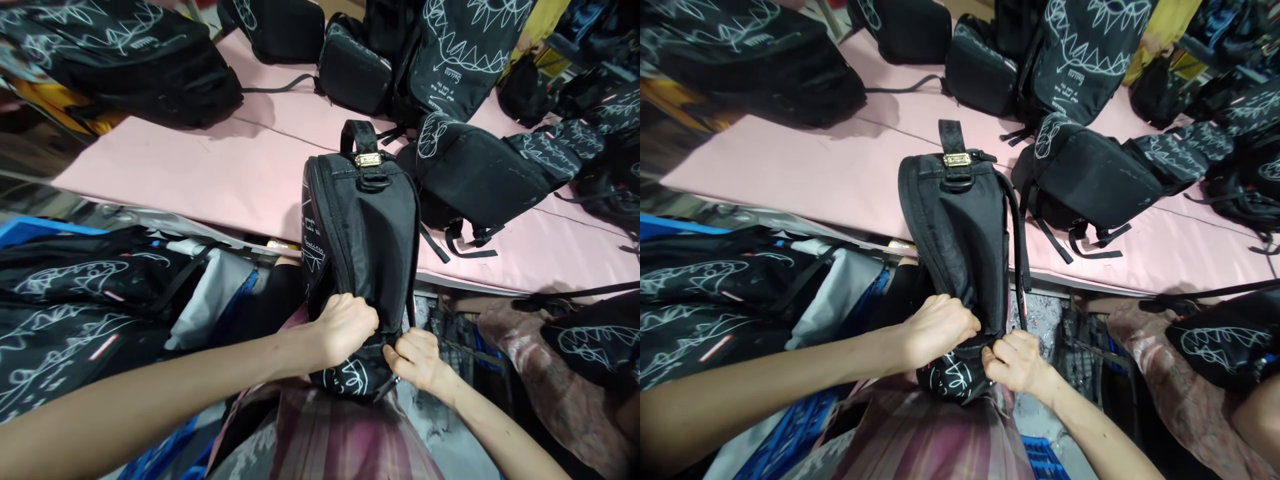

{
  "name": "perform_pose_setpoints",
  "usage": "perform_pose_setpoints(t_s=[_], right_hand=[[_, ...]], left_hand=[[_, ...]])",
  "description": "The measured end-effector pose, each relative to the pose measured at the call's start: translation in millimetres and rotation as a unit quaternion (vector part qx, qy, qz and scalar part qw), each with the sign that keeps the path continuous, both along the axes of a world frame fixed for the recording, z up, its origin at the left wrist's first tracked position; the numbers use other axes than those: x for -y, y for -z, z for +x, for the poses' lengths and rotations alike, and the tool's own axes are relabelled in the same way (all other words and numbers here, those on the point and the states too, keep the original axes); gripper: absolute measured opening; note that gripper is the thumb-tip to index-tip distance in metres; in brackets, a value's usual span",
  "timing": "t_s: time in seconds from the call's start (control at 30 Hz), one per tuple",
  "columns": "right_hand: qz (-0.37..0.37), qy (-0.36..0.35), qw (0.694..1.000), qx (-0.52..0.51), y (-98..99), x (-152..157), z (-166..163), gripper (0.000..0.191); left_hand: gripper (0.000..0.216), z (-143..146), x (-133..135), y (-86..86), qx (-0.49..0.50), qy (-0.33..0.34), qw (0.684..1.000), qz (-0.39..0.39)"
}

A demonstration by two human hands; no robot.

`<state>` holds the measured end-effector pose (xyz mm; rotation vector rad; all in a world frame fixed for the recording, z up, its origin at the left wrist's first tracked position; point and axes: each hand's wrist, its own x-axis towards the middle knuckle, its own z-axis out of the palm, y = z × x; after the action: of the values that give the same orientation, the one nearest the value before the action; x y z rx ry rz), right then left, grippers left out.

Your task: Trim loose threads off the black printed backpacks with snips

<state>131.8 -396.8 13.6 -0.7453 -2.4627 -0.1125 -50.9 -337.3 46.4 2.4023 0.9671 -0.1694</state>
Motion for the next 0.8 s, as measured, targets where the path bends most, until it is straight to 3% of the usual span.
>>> perform_pose_setpoints(t_s=[0.1, 0.37, 0.47, 0.63, 0.8], right_hand=[[0.016, 0.0, 1.0, -0.002, 4.5, 1, 3, 0.027], [0.028, -0.002, 0.999, -0.017, 7.5, 3, 9, 0.026], [0.023, 0.006, 0.999, -0.023, 6.6, 5, 10, 0.028], [0.016, 0.012, 0.999, -0.029, 6.5, 6, 9, 0.029], [0.016, 0.002, 0.999, -0.035, 6.8, 4, 8, 0.031]], left_hand=[[0.023, 6, -2, 1.1, 0.001, 0.007, 1.0, 0.008], [0.019, 6, 9, 25.9, 0.087, 0.055, 0.99, 0.095], [0.015, 4, 13, 20.4, 0.068, 0.039, 0.993, 0.089], [0.019, 2, 16, 7.1, 0.038, -0.058, 0.996, 0.054], [0.021, 4, 9, 7.3, 0.046, 0.001, 0.998, 0.04]])
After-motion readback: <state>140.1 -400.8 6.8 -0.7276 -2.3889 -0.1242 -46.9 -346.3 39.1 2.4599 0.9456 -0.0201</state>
